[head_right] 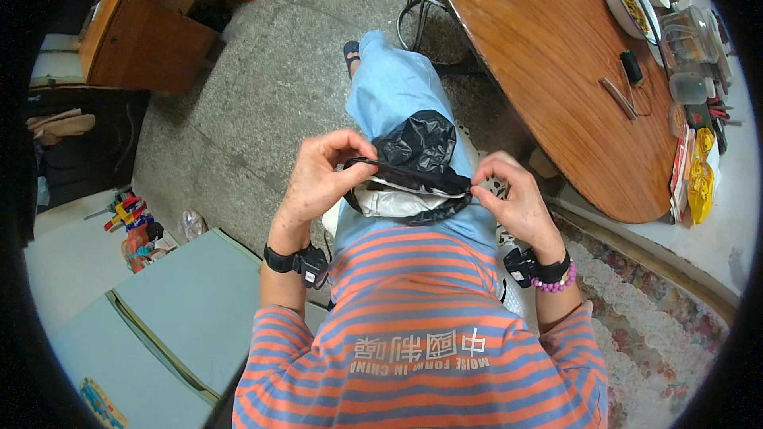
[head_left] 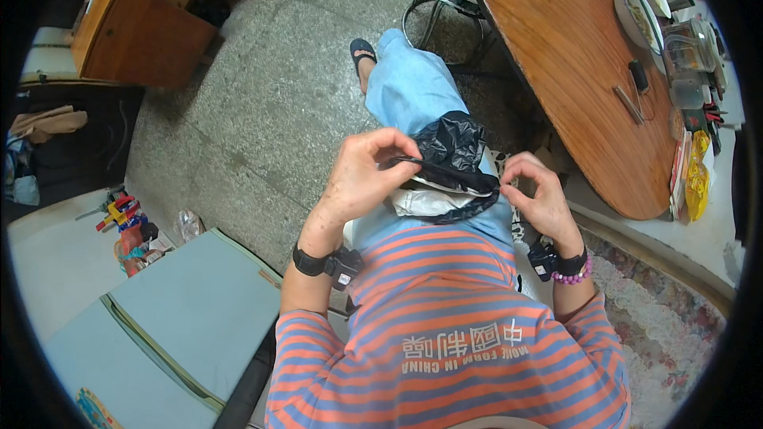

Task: The person threads a long yellow cord through the hem of a black drawstring bag by hand, pushing the cord through the fabric channel.

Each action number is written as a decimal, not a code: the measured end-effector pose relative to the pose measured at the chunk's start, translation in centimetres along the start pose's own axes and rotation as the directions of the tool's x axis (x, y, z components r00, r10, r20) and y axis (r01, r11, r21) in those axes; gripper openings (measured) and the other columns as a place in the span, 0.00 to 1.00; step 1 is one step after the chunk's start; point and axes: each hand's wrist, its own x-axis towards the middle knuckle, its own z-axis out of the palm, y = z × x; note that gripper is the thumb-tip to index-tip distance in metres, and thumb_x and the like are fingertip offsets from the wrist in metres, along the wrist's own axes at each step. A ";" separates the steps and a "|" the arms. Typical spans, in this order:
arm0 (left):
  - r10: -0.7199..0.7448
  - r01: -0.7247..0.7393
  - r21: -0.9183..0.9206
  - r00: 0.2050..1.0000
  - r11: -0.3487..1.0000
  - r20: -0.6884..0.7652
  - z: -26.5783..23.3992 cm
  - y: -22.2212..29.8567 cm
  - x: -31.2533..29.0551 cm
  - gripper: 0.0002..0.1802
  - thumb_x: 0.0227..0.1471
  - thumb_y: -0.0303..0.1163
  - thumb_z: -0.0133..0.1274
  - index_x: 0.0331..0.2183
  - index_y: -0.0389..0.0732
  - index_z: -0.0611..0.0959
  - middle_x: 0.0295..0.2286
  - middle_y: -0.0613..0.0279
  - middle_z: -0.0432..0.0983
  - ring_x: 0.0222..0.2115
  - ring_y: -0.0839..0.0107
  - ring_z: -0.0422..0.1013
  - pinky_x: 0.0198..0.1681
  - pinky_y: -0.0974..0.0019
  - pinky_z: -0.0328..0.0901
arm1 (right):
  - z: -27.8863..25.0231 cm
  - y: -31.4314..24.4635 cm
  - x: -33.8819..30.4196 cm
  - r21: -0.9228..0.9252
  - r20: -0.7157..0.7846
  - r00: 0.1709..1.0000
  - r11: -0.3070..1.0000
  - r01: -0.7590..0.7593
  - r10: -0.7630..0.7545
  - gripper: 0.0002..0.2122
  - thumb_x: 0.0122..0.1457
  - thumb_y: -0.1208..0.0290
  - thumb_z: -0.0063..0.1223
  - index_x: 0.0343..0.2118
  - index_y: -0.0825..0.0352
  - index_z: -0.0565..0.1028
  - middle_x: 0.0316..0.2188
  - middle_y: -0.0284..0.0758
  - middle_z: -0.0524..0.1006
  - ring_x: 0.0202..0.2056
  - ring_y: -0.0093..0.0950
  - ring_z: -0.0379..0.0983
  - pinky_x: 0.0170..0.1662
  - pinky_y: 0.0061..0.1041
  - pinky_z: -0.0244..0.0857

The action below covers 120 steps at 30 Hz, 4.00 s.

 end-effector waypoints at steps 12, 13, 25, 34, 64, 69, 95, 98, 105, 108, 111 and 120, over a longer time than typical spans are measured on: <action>0.038 -0.074 0.310 0.992 0.948 0.122 1.5 1.5 -0.3 0.14 0.41 0.27 0.64 0.31 0.37 0.77 0.27 0.66 0.73 0.31 0.77 0.67 0.38 0.70 0.64 | 3.8 -3.7 2.6 0.320 -0.158 0.982 0.936 0.146 -0.099 0.04 0.54 0.78 0.62 0.31 0.70 0.78 0.28 0.28 0.78 0.31 0.16 0.72 0.36 0.17 0.66; 0.056 -0.089 0.262 0.990 0.961 0.131 1.2 1.3 -0.6 0.13 0.41 0.26 0.63 0.30 0.36 0.76 0.26 0.66 0.71 0.31 0.75 0.66 0.39 0.69 0.63 | 3.9 -3.7 2.6 0.328 -0.145 0.984 0.934 0.142 -0.099 0.04 0.54 0.78 0.62 0.31 0.70 0.78 0.27 0.28 0.78 0.30 0.15 0.71 0.35 0.16 0.66; -0.105 0.130 -0.060 0.946 0.990 0.307 -1.5 3.6 -1.3 0.10 0.49 0.23 0.58 0.32 0.38 0.71 0.31 0.70 0.72 0.32 0.85 0.65 0.34 0.77 0.62 | 3.7 -5.6 1.2 0.610 0.042 0.999 0.792 -0.024 -0.003 0.04 0.55 0.85 0.58 0.33 0.73 0.76 0.30 0.27 0.76 0.33 0.12 0.71 0.36 0.12 0.66; -0.077 0.052 0.102 0.965 0.993 0.252 1.9 1.3 -0.4 0.10 0.47 0.26 0.63 0.34 0.34 0.82 0.29 0.70 0.78 0.31 0.83 0.71 0.36 0.74 0.67 | 4.8 -4.2 0.8 0.557 -0.029 0.999 0.830 -0.017 0.039 0.05 0.54 0.83 0.60 0.33 0.73 0.76 0.32 0.29 0.76 0.34 0.13 0.70 0.38 0.13 0.67; -0.037 0.003 0.393 0.996 0.919 0.078 1.0 -1.2 -1.0 0.06 0.53 0.28 0.58 0.29 0.34 0.83 0.19 0.65 0.75 0.21 0.82 0.67 0.24 0.72 0.63 | 1.0 1.4 -0.9 0.284 0.161 0.981 0.947 -0.152 0.110 0.07 0.50 0.82 0.62 0.33 0.71 0.78 0.35 0.34 0.79 0.40 0.25 0.74 0.48 0.25 0.66; 0.035 -0.084 0.341 0.989 0.936 0.146 2.1 0.4 -0.4 0.06 0.53 0.28 0.58 0.30 0.34 0.83 0.19 0.67 0.76 0.20 0.83 0.67 0.23 0.73 0.62 | 2.4 -2.5 0.2 0.127 -0.110 0.987 0.983 0.130 -0.116 0.13 0.48 0.78 0.64 0.39 0.68 0.77 0.43 0.40 0.77 0.46 0.35 0.72 0.54 0.31 0.62; -0.025 0.038 0.105 0.993 0.994 -0.117 0.7 -1.8 0.1 0.01 0.52 0.21 0.58 0.30 0.36 0.81 0.26 0.72 0.76 0.27 0.85 0.69 0.31 0.78 0.65 | 1.5 1.3 -0.6 0.408 0.122 0.973 0.884 -0.229 0.196 0.04 0.53 0.80 0.62 0.30 0.69 0.77 0.29 0.30 0.78 0.33 0.19 0.73 0.40 0.19 0.66; -0.022 0.031 0.193 0.998 0.981 -0.052 1.0 -1.7 0.1 0.01 0.52 0.21 0.58 0.30 0.36 0.81 0.26 0.72 0.76 0.27 0.85 0.69 0.31 0.78 0.65 | 1.1 1.8 -1.1 0.206 0.099 0.988 0.969 -0.136 0.117 0.05 0.51 0.80 0.62 0.30 0.70 0.76 0.34 0.34 0.77 0.38 0.25 0.73 0.45 0.23 0.66; 0.078 -0.087 0.162 0.995 0.983 0.064 3.9 0.1 0.6 0.04 0.51 0.24 0.59 0.31 0.36 0.81 0.26 0.72 0.77 0.28 0.85 0.70 0.33 0.77 0.66 | 3.9 -2.9 2.4 0.273 -0.110 0.984 0.948 0.165 -0.139 0.08 0.52 0.79 0.62 0.36 0.71 0.77 0.35 0.34 0.78 0.39 0.24 0.74 0.44 0.23 0.67; 0.064 -0.074 0.137 0.995 0.988 0.076 3.8 0.3 0.3 0.05 0.50 0.23 0.58 0.32 0.35 0.80 0.28 0.71 0.77 0.30 0.83 0.71 0.35 0.76 0.67 | 4.9 -2.7 2.8 0.396 -0.127 0.988 0.909 0.132 -0.088 0.04 0.54 0.79 0.61 0.31 0.71 0.78 0.30 0.31 0.80 0.34 0.20 0.74 0.40 0.20 0.68; -0.012 0.017 -0.080 0.998 0.997 0.066 3.5 -0.6 -0.1 0.07 0.50 0.21 0.58 0.34 0.34 0.79 0.30 0.69 0.77 0.33 0.82 0.72 0.37 0.75 0.68 | 4.8 -2.3 2.6 0.362 -0.132 0.983 0.917 0.165 -0.125 0.03 0.54 0.81 0.61 0.31 0.71 0.78 0.30 0.32 0.79 0.34 0.19 0.73 0.39 0.20 0.67; -0.069 0.079 -0.077 0.989 0.994 0.130 4.1 -1.6 -0.2 0.06 0.49 0.19 0.59 0.33 0.35 0.81 0.29 0.69 0.78 0.32 0.83 0.72 0.36 0.76 0.68 | 4.7 -2.1 2.6 0.465 0.037 0.999 0.885 -0.035 0.020 0.03 0.54 0.81 0.60 0.30 0.70 0.77 0.28 0.28 0.77 0.31 0.15 0.70 0.35 0.16 0.65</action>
